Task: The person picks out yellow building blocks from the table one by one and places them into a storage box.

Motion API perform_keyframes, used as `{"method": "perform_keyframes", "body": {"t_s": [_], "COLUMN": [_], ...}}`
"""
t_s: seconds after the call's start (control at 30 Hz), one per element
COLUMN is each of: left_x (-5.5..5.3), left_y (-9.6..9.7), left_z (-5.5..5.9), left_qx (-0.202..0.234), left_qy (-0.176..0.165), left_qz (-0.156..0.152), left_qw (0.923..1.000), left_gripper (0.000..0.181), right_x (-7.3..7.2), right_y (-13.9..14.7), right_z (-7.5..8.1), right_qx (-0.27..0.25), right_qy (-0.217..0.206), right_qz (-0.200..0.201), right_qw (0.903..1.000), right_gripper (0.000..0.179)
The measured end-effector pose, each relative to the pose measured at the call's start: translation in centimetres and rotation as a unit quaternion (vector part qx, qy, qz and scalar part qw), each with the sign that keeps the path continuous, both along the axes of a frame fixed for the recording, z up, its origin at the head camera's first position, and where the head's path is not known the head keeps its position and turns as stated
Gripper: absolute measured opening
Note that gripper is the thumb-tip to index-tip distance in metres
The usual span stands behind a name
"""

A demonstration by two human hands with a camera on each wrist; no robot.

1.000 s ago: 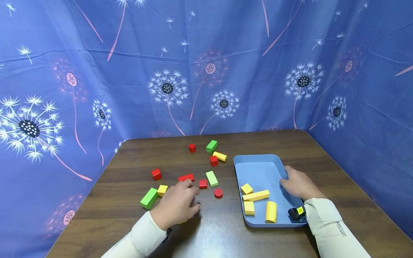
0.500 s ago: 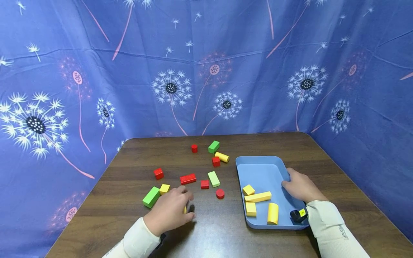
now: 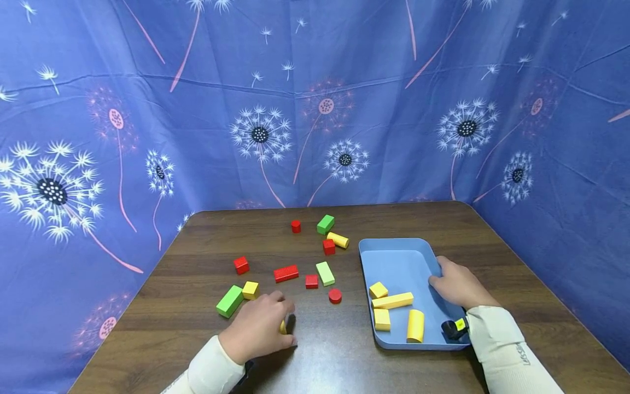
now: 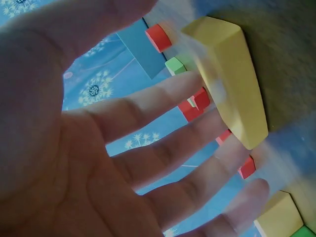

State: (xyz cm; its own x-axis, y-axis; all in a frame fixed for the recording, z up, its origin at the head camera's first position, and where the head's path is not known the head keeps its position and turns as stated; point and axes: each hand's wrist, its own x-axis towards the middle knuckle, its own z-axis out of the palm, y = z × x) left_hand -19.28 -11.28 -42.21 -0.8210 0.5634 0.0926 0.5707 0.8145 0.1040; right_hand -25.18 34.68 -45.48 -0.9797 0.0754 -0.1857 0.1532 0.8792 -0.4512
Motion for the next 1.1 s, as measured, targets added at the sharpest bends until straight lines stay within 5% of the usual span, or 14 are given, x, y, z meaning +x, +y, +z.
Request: {"method": "perform_keyframes", "body": {"t_s": [0.57,1.1], "left_x": [-0.40,-0.26], "left_y": [-0.12,-0.19], "left_z": [-0.02,-0.16], "left_qx": [-0.025,-0.028], "left_qy": [-0.012,0.026], "left_qz": [0.006,0.004], "left_qw": [0.9996,0.9993], "left_gripper": [0.042,0.039], "right_x": [0.03,0.09], "right_y": [0.27,-0.03], "right_z": [-0.07,-0.28], "right_qx": [-0.005,-0.008], "right_qy": [0.001,0.002], "right_qz": [0.000,-0.002], "right_qw": [1.0000,1.0000], "right_gripper": [0.076,0.074]}}
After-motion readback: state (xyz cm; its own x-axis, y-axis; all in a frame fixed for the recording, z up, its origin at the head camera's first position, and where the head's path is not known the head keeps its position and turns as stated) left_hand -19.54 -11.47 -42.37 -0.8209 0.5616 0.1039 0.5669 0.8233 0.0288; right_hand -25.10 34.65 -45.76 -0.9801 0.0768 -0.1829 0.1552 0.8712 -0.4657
